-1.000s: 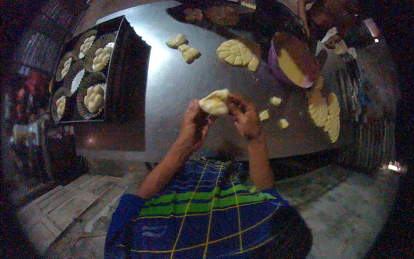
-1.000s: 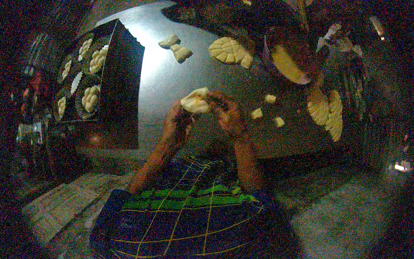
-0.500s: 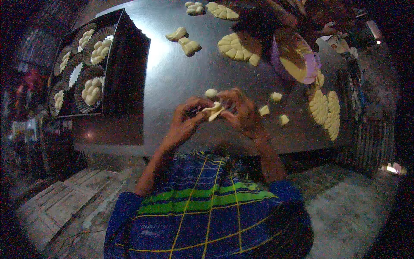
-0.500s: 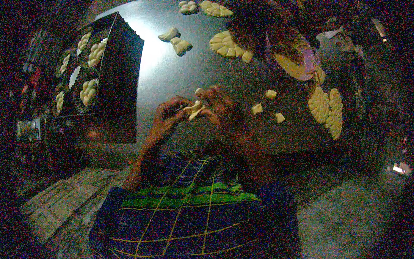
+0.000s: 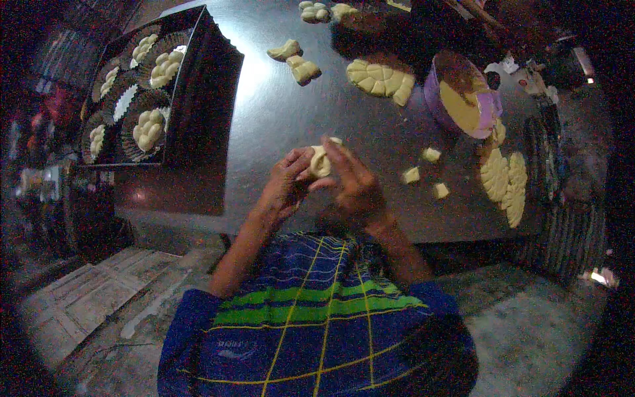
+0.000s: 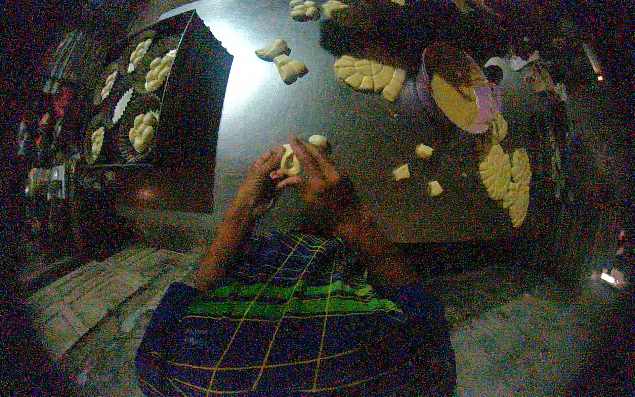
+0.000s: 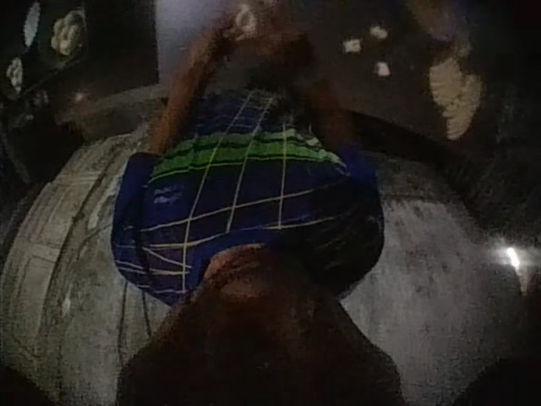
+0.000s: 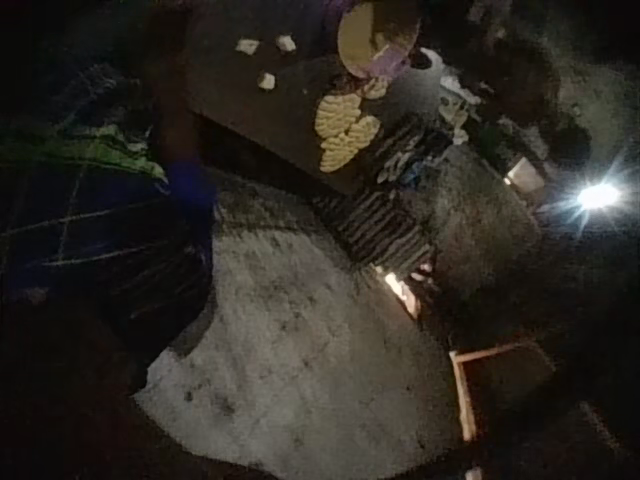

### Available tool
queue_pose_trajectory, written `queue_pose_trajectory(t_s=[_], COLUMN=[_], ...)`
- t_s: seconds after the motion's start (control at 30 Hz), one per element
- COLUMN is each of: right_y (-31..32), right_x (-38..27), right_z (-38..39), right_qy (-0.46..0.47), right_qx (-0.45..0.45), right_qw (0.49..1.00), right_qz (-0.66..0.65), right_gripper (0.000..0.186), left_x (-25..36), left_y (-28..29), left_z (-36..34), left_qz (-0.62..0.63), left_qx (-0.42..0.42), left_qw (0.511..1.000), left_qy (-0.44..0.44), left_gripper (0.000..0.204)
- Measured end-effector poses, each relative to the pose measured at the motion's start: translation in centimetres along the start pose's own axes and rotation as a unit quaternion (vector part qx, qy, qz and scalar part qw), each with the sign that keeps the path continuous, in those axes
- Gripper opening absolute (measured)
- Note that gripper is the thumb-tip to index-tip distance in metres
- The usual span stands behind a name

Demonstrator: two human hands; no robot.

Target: The person shapes pieces of dough into small rounded rolls and cross-like patterns by hand on a metal workbench, then places them into paper liners on a baking tray.

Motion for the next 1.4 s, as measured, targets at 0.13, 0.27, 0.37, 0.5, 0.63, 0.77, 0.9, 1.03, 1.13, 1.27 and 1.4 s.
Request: queue_pose_trajectory(t_s=[0.13, 0.27, 0.37, 0.5, 0.63, 0.77, 0.9, 1.03, 1.13, 1.27, 1.4], right_y=[0.1, 0.8, -0.3, -1.1, -0.9, 0.4, -0.1, -0.6, -0.8, -2.2, -2.4], right_x=[-1.1, -0.6, 1.4, 3.1, 3.1, 0.1, 0.0, 0.6, 1.1, 2.8, 3.6], right_z=[0.6, 0.0, 1.0, 2.2, 2.4, 1.0, 2.1, 3.3, 3.8, 5.8, 6.9], right_qy=[-0.026, -0.191, -0.349, -0.395, -0.32, -0.177, -0.031, -0.118, -0.325, -0.277, -0.326], right_qx=[0.041, 0.035, 0.071, 0.043, 0.032, 0.043, -0.021, -0.066, -0.071, -0.081, -0.105], right_qw=[0.999, 0.977, 0.883, 0.839, 0.898, 0.943, 0.994, 0.989, 0.927, 0.922, 0.893], right_qz=[0.015, -0.09, -0.307, -0.371, -0.299, -0.277, -0.104, -0.062, -0.174, -0.26, -0.292], right_gripper=[0.036, 0.028, 0.021, 0.012, 0.013, 0.019, 0.022, 0.022, 0.019, 0.013, 0.013], left_x=[0.0, 1.3, 1.8, 2.5, 1.6, 1.5, 1.6, -0.7, -1.0, -1.6, -2.1], left_y=[0.1, 0.0, -0.6, -2.5, -1.1, -0.3, 0.0, 1.3, 1.6, 1.3, 2.1], left_z=[-0.1, 0.7, 1.5, 2.4, 1.5, 1.7, 2.4, 1.7, 2.5, 2.0, 1.1], left_qz=[0.0, -0.134, -0.192, -0.234, -0.253, -0.241, -0.341, -0.254, -0.393, -0.344, -0.319], left_qx=[-0.009, -0.02, -0.077, -0.001, 0.06, 0.094, 0.086, 0.016, 0.045, 0.026, 0.042], left_qw=[0.999, 0.984, 0.969, 0.955, 0.942, 0.949, 0.916, 0.958, 0.912, 0.926, 0.933], left_qy=[-0.036, -0.116, -0.134, -0.18, -0.211, -0.182, -0.192, -0.131, -0.11, -0.155, -0.163], left_gripper=[0.026, 0.032, 0.032, 0.029, 0.027, 0.024, 0.024, 0.023, 0.021, 0.017, 0.014])
Point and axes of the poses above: each hand's wrist, its own z-axis away from the middle knuckle, its own y-axis out of the back of the hand, x = y × z, the point moved 5 cm from there along -z, towards the middle knuckle, and after that the axes turned 12 degrees about y, right-handed, at the moved point
